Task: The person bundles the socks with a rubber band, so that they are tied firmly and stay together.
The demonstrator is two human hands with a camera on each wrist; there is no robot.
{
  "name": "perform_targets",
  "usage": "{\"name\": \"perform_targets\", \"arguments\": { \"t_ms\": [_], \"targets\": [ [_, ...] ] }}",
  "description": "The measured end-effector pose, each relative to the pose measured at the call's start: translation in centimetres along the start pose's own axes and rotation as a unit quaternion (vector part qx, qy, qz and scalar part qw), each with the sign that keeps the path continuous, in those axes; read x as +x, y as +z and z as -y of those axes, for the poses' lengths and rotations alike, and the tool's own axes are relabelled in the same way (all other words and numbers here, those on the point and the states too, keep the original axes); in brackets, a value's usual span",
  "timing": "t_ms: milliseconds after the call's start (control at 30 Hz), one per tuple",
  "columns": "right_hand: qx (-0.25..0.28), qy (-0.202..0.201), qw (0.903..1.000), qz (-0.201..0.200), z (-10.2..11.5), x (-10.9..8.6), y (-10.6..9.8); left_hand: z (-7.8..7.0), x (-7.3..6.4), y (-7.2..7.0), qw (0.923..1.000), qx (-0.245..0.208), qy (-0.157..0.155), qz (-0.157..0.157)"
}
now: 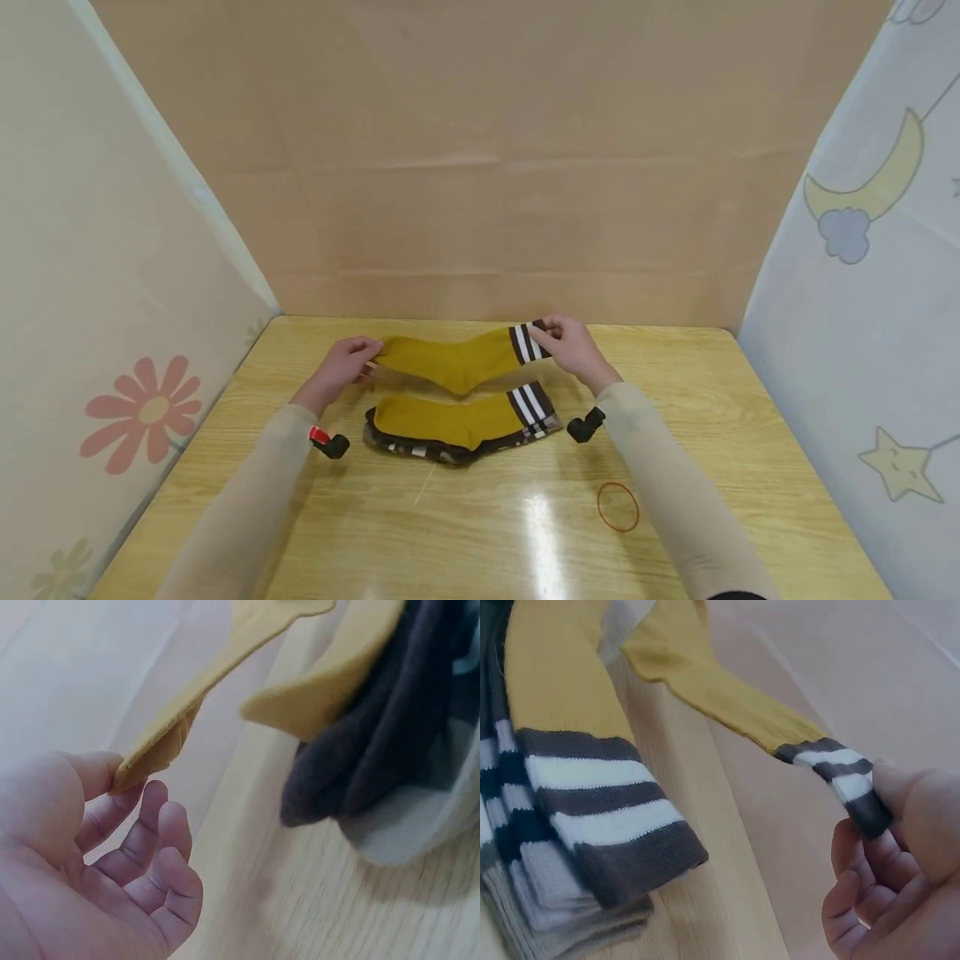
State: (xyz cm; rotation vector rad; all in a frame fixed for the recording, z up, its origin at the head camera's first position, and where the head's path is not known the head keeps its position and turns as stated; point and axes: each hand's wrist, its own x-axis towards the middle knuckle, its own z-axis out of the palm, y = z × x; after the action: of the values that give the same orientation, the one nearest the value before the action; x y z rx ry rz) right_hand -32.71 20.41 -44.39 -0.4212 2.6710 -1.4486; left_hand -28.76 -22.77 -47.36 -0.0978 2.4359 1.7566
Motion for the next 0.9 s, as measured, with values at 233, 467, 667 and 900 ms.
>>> {"name": "perform_targets", "arguments": {
  "t_ms": [233, 467, 667, 900],
  "targets": [
    [-0.009, -0.014, 0.9999, -0.001, 0.2, -0.6, -0.4, -0.1, -0.7, -0.5, 0.9994, -0.026, 0.008, -0.021],
    [-0.003, -0.019, 0.9998, -0.002, 0.3, -1.3, -0.4, -0.2, -1.6, -1.0, 0.9982, -0.054, 0.017, -0.018],
    [-0.011, -0.024, 0.9996, -0.01, 0.0, -1.9, -0.5, 0.1, -2.9, -1.2, 0.9976, -0.066, 0.02, 0.002],
    [-0.019, -0.03, 0.9994, 0.001, -0.2, -2.3, -0.4, 0.7, -4.1, -1.4, 0.9976, -0.062, 0.026, 0.017]
  ]
}}
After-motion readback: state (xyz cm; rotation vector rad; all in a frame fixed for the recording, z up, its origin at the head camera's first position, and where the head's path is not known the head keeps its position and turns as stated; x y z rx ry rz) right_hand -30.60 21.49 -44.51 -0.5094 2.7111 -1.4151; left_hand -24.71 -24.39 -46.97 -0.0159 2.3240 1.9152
